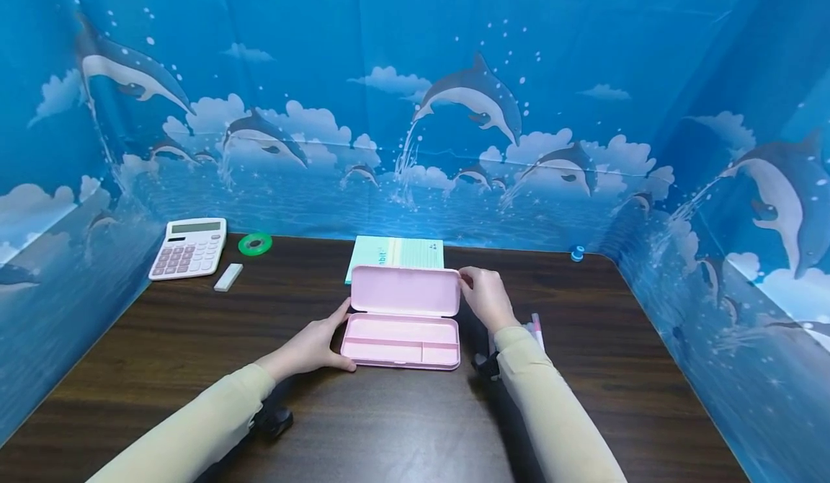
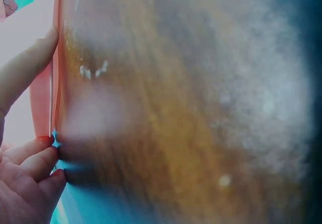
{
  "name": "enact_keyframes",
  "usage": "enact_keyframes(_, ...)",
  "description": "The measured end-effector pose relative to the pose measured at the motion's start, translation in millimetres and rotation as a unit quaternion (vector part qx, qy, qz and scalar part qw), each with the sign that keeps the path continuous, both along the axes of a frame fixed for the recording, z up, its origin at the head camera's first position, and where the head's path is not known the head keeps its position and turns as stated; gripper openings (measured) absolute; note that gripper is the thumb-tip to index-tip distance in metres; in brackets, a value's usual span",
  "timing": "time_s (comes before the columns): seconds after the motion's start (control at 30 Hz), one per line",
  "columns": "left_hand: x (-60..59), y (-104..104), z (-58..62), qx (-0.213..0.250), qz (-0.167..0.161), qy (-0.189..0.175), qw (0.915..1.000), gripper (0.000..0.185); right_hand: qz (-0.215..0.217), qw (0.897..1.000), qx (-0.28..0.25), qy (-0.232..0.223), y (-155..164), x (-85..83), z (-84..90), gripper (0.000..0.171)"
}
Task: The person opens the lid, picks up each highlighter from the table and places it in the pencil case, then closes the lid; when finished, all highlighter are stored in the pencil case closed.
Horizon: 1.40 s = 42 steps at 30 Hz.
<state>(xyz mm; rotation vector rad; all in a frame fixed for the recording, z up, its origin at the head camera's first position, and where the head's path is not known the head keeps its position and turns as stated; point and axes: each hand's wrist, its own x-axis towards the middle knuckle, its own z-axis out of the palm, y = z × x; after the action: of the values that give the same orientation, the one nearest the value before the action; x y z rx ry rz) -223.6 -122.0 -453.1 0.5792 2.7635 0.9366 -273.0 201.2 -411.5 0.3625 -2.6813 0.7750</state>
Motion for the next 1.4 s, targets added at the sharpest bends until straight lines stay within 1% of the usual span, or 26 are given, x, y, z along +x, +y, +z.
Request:
enact_keyframes(0.13, -0.5, 2.6, 1.0, 0.005, -0.005, 0.002, 1.0000, 0.123, -0.008, 1.000, 0.004, -0.026, 6.2, 6.4, 5.7, 0.023)
enact_keyframes(0.27, 1.1, 1.7, 3.5, 0.007, 0.004, -0.007, 0.9999, 0.124, -0.013, 0.999, 0.007, -0.052, 13.5, 13.4, 10.3, 0.025)
enact_keyframes(0.37, 2.2, 1.4, 4.1, 0.008, 0.006, -0.013, 0.9999, 0.125, -0.018, 0.998, 0.007, -0.063, 21.0, 20.1, 11.1, 0.026)
enact_keyframes(0.5, 1.1, 4.1, 3.5, 0.006, -0.001, -0.013, 0.9999, 0.125, -0.034, 0.997, 0.013, -0.073, 37.0, 31.6, 10.2, 0.025)
enact_keyframes(0.73, 0.2, 4.3, 2.4, 0.002, 0.001, -0.013, 0.9999, 0.126, -0.051, 0.995, 0.041, -0.077, 71.9, 50.3, 6.1, 0.019)
enact_keyframes(0.87, -0.9, 2.9, 4.4, 0.002, -0.001, -0.011, 0.9999, 0.126, -0.062, 0.994, 0.045, -0.080, 89.5, 59.6, 4.7, 0.019)
enact_keyframes(1.03, -2.5, 1.9, 6.0, -0.003, -0.006, -0.010, 0.9999, 0.126, -0.070, 0.993, 0.049, -0.080, 106.2, 68.2, -2.4, 0.018)
enact_keyframes(1.13, -2.7, 1.3, 5.7, -0.003, -0.005, -0.013, 0.9999, 0.126, -0.078, 0.990, 0.053, -0.102, 112.8, 70.9, -7.8, 0.019)
enact_keyframes(1.27, -2.7, 1.5, 5.2, -0.002, -0.004, -0.014, 0.9999, 0.126, -0.089, 0.983, 0.058, -0.148, 118.8, 72.6, -14.9, 0.019)
enact_keyframes(1.4, -2.9, 3.0, 5.0, -0.004, -0.005, -0.015, 0.9999, 0.126, -0.091, 0.980, 0.063, -0.167, 123.8, 74.1, -20.3, 0.017)
